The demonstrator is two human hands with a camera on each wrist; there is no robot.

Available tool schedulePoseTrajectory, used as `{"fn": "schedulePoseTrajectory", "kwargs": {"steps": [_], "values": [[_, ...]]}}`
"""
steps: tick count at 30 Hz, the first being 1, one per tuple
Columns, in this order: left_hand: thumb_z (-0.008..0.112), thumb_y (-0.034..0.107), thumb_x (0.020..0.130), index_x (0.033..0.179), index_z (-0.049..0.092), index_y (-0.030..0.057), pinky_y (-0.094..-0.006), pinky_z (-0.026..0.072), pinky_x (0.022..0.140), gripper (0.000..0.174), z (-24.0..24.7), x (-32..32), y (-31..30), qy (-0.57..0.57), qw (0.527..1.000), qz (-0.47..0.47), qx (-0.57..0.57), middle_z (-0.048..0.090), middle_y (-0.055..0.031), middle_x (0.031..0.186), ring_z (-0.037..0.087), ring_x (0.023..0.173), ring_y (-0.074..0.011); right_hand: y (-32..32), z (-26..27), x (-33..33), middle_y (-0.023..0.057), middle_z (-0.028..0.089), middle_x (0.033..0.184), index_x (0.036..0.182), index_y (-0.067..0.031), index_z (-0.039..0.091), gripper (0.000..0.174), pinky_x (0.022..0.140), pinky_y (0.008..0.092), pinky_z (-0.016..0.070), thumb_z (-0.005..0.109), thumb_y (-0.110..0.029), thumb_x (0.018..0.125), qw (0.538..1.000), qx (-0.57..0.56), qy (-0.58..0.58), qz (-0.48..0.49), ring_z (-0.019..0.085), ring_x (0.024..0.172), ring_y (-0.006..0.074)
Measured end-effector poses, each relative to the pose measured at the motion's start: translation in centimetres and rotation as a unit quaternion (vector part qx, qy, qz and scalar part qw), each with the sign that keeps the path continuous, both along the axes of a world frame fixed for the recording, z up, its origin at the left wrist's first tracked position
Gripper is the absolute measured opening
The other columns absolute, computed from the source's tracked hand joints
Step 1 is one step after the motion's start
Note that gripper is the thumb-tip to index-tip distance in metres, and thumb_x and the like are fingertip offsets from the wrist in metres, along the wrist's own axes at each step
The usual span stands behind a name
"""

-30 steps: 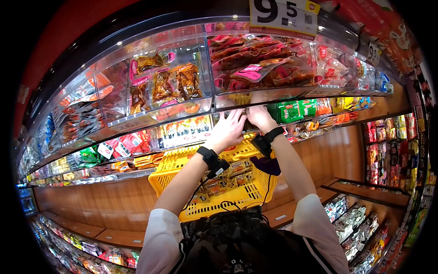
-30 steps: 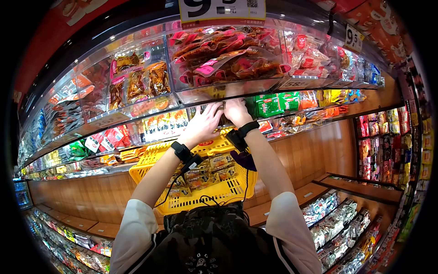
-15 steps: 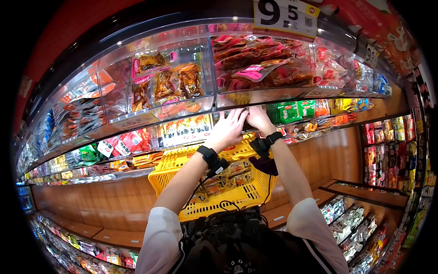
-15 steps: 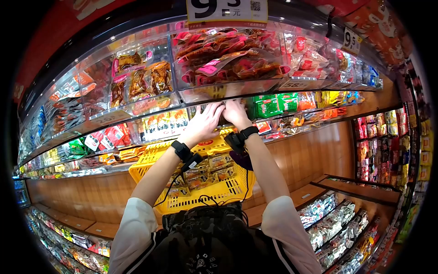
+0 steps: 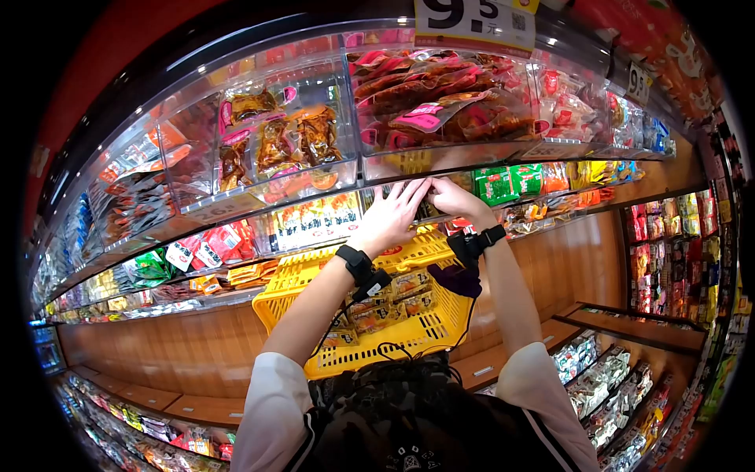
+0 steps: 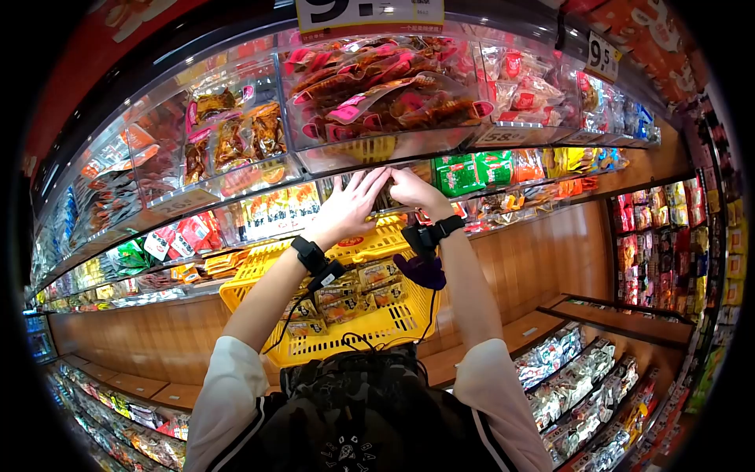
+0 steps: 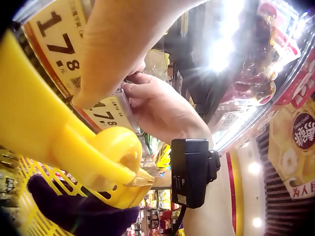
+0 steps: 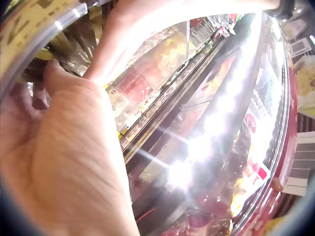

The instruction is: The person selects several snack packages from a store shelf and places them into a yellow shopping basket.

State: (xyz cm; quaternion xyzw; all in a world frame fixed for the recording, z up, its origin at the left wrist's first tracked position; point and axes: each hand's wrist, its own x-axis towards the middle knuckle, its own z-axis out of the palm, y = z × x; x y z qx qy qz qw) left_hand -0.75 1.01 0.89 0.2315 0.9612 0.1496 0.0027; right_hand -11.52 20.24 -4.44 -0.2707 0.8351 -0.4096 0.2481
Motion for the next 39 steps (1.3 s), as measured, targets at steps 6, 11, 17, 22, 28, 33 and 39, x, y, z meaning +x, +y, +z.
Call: {"fn": "schedulePoseTrajectory", "kwargs": {"steps": [6,11,17,22,28,33,39], "values": [[0.078,0.031,0.077,0.157,0.023,0.007,-0.0658,0.0301,0.112,0.1,-0.8,-0.8,0.0,0.0,0.994,-0.062,0.088,0.03,-0.0129,0.16,0.034,0.143,-0.0369,0.0,3.1,1.4,0.0231,0.068,0.119,0.122,-0.0014,0.063,0.036,0.093,0.0455,0.0519,0.06,-0.018,0.09,0.976,0.204,0.053,-0.053,0.065,0.112,0.0403],[0.076,0.033,0.079,0.153,0.029,0.0068,-0.0674,0.0309,0.111,0.092,-0.8,-1.2,0.3,-0.034,0.993,-0.062,0.095,0.04,-0.0163,0.146,0.035,0.141,-0.0363,0.7,4.9,1.9,0.0229,0.072,0.1,0.102,0.0025,0.067,0.027,0.089,0.0431,0.0525,0.066,-0.02,0.087,0.989,0.132,0.015,-0.071,0.068,0.1,0.0406],[0.077,0.036,0.078,0.145,0.041,0.0077,-0.0669,0.0369,0.105,0.081,-0.7,-1.5,1.3,-0.041,0.998,-0.054,0.011,0.041,-0.0182,0.142,0.039,0.136,-0.0375,1.3,4.8,1.3,0.025,0.07,0.092,0.106,0.0023,0.065,0.028,0.081,0.0449,0.0529,0.062,-0.016,0.085,0.984,0.171,0.052,-0.028,0.068,0.093,0.0415],[0.077,0.036,0.078,0.142,0.046,0.0087,-0.0656,0.0383,0.103,0.077,-0.8,-1.7,1.4,-0.037,0.998,-0.053,-0.007,0.044,-0.0178,0.141,0.04,0.135,-0.0373,0.8,8.7,4.9,0.0206,0.072,0.085,0.109,-0.0013,0.064,0.021,0.068,0.0389,0.0544,0.055,-0.01,0.091,0.979,0.108,0.142,-0.098,0.071,0.077,0.0297],[0.075,0.034,0.079,0.137,0.055,0.0082,-0.0663,0.0368,0.105,0.067,-1.4,-1.4,1.4,-0.025,0.999,-0.036,0.022,0.043,-0.0189,0.146,0.04,0.137,-0.0375,1.2,14.6,14.7,0.0082,0.072,0.071,0.088,0.0003,0.073,0.022,0.061,0.0268,0.0551,0.052,-0.006,0.086,0.965,-0.06,-0.249,0.063,0.071,0.064,0.0124],[0.075,0.032,0.079,0.136,0.055,0.0085,-0.0676,0.0358,0.106,0.065,-1.8,-1.5,1.6,-0.029,0.999,-0.03,0.023,0.043,-0.0183,0.145,0.039,0.138,-0.0372,3.4,-1.4,23.4,0.0143,0.071,0.104,0.112,-0.0007,0.068,0.028,0.084,0.0469,0.0549,0.058,-0.016,0.091,0.968,0.213,-0.014,0.129,0.068,0.096,0.0376],[0.074,0.032,0.08,0.134,0.055,0.0092,-0.0688,0.0344,0.106,0.062,-1.5,-1.4,1.4,-0.023,0.999,-0.029,0.025,0.044,-0.0167,0.142,0.037,0.139,-0.037,4.7,-10.8,26.7,0.0183,0.052,0.132,0.125,-0.0003,0.056,0.038,0.1,0.0445,0.0462,0.059,-0.012,0.09,0.969,0.151,0.185,0.056,0.05,0.124,0.038]]}}
